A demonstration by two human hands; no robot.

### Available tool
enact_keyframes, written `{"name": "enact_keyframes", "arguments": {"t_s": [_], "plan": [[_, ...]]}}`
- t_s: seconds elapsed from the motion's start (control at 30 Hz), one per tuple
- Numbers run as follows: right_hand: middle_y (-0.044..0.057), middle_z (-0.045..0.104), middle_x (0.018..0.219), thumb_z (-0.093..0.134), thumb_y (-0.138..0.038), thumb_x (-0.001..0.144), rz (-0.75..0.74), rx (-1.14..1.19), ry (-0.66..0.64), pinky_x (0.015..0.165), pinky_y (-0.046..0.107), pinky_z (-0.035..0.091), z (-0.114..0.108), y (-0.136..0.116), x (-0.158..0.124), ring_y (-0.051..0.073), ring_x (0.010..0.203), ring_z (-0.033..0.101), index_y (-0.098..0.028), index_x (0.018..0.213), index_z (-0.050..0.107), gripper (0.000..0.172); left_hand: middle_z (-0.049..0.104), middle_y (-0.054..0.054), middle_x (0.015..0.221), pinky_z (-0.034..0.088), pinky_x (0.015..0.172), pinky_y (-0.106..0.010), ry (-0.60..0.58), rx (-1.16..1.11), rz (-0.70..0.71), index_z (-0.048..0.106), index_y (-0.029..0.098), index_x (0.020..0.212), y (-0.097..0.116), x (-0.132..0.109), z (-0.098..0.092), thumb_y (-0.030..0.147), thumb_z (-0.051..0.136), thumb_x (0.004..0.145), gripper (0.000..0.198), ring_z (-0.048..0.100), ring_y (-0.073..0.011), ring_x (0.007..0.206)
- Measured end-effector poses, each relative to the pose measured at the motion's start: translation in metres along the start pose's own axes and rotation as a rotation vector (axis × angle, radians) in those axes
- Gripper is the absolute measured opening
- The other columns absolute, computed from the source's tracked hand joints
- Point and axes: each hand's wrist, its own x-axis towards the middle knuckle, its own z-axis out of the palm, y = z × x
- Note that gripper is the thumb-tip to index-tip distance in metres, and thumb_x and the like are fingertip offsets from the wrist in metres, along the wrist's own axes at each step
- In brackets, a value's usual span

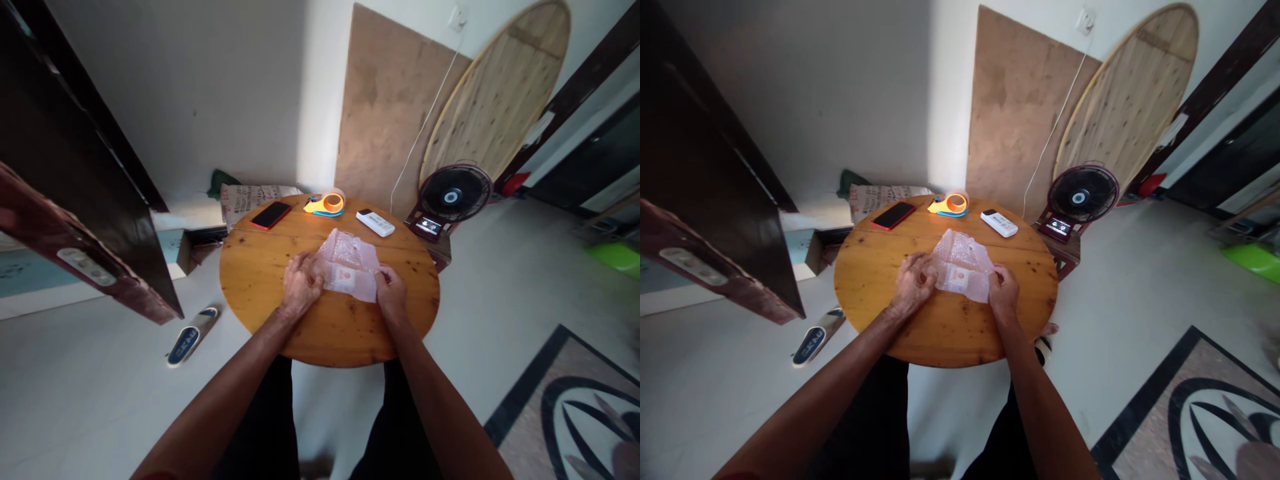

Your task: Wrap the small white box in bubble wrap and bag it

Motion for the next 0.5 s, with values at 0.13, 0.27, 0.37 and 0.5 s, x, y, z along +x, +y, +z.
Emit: {"name": "enact_keyframes", "arguments": {"t_s": [0.13,0.27,0.37,0.5], "plan": [[0.007,0.065,0.089,0.053,-0.033,0.079,-0.063,0.003,0.101,0.076,0.033,0.049,0.000,-0.002,-0.002,0.019,0.082,0.062,-0.016,0.092,0.060,0.022,0.058,-0.010,0.124,0.042,0.098,-0.042,0.031,-0.028,0.179,0.064,0.018,0.110,0.006,-0.001,-0.006,0.020,0.054,0.078,0.034,0.052,-0.0254,0.112],[0.008,0.062,0.100,0.050,-0.028,0.082,-0.295,-0.110,0.078,0.085,0.035,0.048,0.000,-0.005,-0.004,0.021,0.097,0.059,-0.020,0.088,0.061,0.015,0.063,-0.008,0.115,0.042,0.095,-0.040,-0.045,-0.056,0.312,0.066,0.018,0.102,0.011,-0.001,-0.010,0.015,0.052,0.078,0.028,0.052,-0.0242,0.111],[0.010,0.057,0.115,0.047,-0.026,0.085,-0.451,-0.194,-0.018,0.096,0.039,0.044,-0.001,-0.012,-0.009,0.022,0.111,0.055,-0.021,0.088,0.065,0.019,0.063,-0.009,0.115,0.041,0.094,-0.041,-0.136,-0.052,0.364,0.066,0.019,0.105,0.013,-0.002,-0.011,0.019,0.053,0.080,0.028,0.052,-0.0250,0.111],[0.010,0.047,0.136,0.045,-0.029,0.089,-0.536,-0.357,-0.146,0.101,0.044,0.038,-0.004,-0.029,-0.018,0.026,0.121,0.048,-0.022,0.104,0.068,0.028,0.060,-0.010,0.121,0.041,0.095,-0.043,-0.197,-0.020,0.361,0.063,0.019,0.115,0.017,-0.004,-0.014,0.026,0.052,0.085,0.032,0.050,-0.0265,0.114]]}}
